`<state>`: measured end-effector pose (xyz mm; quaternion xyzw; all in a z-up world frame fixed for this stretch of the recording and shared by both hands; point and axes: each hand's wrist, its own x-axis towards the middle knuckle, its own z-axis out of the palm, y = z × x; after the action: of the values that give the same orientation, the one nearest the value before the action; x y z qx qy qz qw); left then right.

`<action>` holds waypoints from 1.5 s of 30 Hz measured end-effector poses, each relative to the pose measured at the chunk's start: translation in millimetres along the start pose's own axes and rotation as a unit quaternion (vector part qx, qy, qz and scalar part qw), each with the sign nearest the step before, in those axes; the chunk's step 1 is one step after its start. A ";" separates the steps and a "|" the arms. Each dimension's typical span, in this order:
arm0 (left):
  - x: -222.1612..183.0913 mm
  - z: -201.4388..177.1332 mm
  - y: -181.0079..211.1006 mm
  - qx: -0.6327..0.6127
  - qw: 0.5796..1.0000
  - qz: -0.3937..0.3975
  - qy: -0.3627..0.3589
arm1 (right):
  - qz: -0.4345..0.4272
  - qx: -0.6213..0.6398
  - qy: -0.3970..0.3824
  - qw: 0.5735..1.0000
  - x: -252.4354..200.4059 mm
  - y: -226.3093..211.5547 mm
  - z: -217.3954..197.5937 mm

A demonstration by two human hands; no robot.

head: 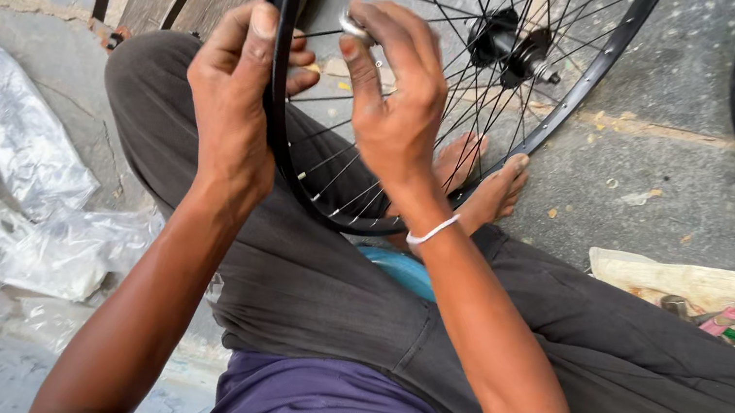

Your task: The person is assembling or repairing a bicycle wheel by hand, inserting a metal component into the hub area and working with the spokes and rim while sitting on the floor.

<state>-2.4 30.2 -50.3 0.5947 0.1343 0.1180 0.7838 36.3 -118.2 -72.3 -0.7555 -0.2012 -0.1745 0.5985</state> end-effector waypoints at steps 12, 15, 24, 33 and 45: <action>9.9 -2.8 -2.9 0.002 0.999 0.006 0.037 | 0.155 0.250 -0.130 0.947 9.8 10.1 3.0; 7.2 1.2 1.6 -0.006 0.999 0.005 0.031 | 0.078 0.042 -0.091 0.992 11.4 10.0 32.4; 1.0 9.8 2.3 -0.004 1.000 0.005 0.027 | 0.025 0.113 -0.034 0.993 10.8 9.3 20.9; -3.8 16.7 1.9 0.003 1.000 0.008 0.026 | 0.074 0.124 -0.063 0.988 4.7 -10.0 -2.2; -7.7 25.4 15.4 -0.048 0.996 0.013 -0.069 | -0.058 0.066 -0.027 0.996 7.9 -15.1 -18.6</action>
<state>-1.1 8.7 -28.4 0.5646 0.0669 0.0932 0.8173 35.0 -132.5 -51.6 -0.7058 -0.2719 -0.1745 0.6304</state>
